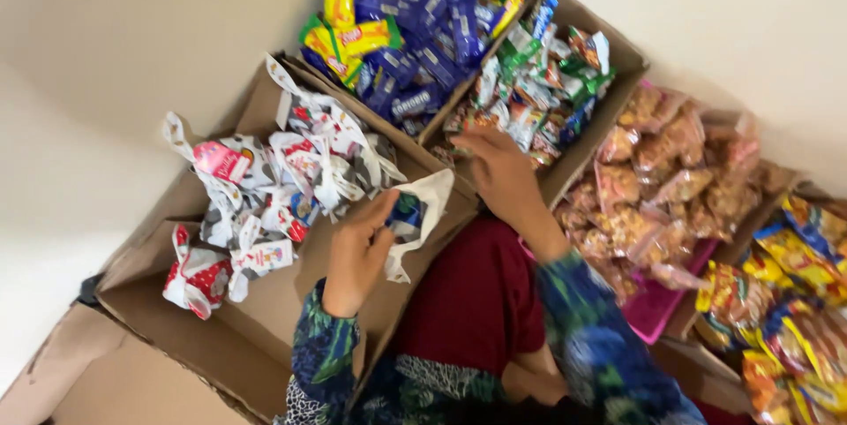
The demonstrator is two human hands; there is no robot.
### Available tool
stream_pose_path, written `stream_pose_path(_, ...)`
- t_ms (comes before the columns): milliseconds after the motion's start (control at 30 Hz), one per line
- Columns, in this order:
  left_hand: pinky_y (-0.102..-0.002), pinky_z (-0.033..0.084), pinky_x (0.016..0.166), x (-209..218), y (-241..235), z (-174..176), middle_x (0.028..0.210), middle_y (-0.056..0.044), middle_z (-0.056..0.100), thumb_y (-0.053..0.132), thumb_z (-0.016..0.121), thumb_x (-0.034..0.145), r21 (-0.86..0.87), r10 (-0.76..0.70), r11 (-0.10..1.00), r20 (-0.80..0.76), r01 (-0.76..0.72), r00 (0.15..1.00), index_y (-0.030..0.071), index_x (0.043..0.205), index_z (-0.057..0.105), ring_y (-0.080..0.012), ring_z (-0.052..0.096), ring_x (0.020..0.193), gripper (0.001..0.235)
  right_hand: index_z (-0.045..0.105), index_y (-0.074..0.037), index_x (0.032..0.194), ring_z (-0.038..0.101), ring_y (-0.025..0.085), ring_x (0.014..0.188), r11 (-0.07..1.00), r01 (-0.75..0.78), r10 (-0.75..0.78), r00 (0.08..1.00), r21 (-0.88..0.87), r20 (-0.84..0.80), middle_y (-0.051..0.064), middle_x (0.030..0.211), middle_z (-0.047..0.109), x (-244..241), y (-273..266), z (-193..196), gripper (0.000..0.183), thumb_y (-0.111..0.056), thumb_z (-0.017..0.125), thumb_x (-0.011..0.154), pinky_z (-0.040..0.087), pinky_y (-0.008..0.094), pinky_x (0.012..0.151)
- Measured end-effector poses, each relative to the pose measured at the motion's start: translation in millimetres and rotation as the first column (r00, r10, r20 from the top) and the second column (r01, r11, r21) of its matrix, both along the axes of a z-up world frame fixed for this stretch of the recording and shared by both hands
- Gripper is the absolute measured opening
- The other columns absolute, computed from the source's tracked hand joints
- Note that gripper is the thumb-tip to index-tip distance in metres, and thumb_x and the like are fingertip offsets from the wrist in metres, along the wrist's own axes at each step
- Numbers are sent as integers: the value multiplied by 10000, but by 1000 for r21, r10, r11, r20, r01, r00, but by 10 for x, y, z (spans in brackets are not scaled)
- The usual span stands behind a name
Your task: Folding decorative paper sleeves and inserting snack packets into them
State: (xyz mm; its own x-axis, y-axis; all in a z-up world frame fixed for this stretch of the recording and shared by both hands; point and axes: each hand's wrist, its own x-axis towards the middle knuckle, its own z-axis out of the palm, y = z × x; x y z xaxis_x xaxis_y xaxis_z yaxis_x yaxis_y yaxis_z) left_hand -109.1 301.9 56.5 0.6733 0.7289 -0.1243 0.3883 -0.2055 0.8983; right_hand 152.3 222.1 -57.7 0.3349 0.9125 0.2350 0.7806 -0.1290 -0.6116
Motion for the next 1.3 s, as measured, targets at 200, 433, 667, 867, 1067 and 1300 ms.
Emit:
stream_pose_path(200, -547, 427, 1081, 27, 305, -293, 1430, -205, 605, -49, 508, 833, 7, 122, 992, 98, -123, 988, 121, 1422, 612, -375, 544, 1332, 622, 721, -327, 1258, 293, 429, 1513, 911, -49, 248, 859, -411, 447, 14, 1700, 267, 21, 1016, -821, 633, -751, 371, 943, 253, 570, 1205)
stream_pose_path(433, -567, 410, 1087, 121, 338, -320, 1458, -259, 556, -48, 492, 856, -45, 138, 990, 120, -134, 983, 79, 1442, 585, -417, 502, 1349, 607, 718, -189, 1296, 316, 357, 1508, 886, -18, 298, 786, -462, 541, 25, 1586, 488, 0, 1143, -912, 661, -672, 381, 996, 158, 575, 1223)
stream_pose_path(667, -578, 439, 1064, 108, 75, -127, 1407, -272, 599, -62, 551, 823, -35, 12, 999, 128, -8, 992, 80, 1405, 620, -460, 519, 1320, 604, 692, -129, 1217, 674, 290, 1129, 961, 71, -6, 971, 266, -238, 50, 1231, 702, -132, 249, 415, 253, -60, 596, 994, 510, 390, 951)
stream_pose_path(867, -556, 433, 1082, 145, -534, 71, 1402, -264, 613, -90, 505, 800, -244, -123, 950, 287, 197, 950, 44, 1399, 621, -406, 515, 1338, 624, 555, 11, 1303, 696, 275, 1125, 892, 376, -40, 616, 249, -787, 160, 1268, 644, -928, -981, 1100, 537, 87, 765, 815, 586, 370, 986)
stream_pose_path(1067, -513, 472, 1033, 160, -1014, -409, 1337, -236, 651, -79, 553, 797, -237, -246, 917, 291, 319, 925, 77, 1411, 619, -378, 589, 1258, 637, 782, -85, 999, 743, 242, 951, 889, 365, -291, 917, 276, -275, 52, 1029, 766, -1365, -1722, 628, 213, 34, 777, 821, 600, 350, 891)
stream_pose_path(1300, -312, 527, 663, 102, -1130, -464, 1142, -134, 732, -1, 614, 841, -43, -169, 983, 161, 178, 972, 187, 1392, 670, -181, 599, 805, 585, 709, -95, 1218, 614, 304, 1034, 958, 205, -262, 907, 199, 330, 129, 1176, 615, -1668, -1871, 119, 270, -68, 517, 1030, 444, 395, 799)
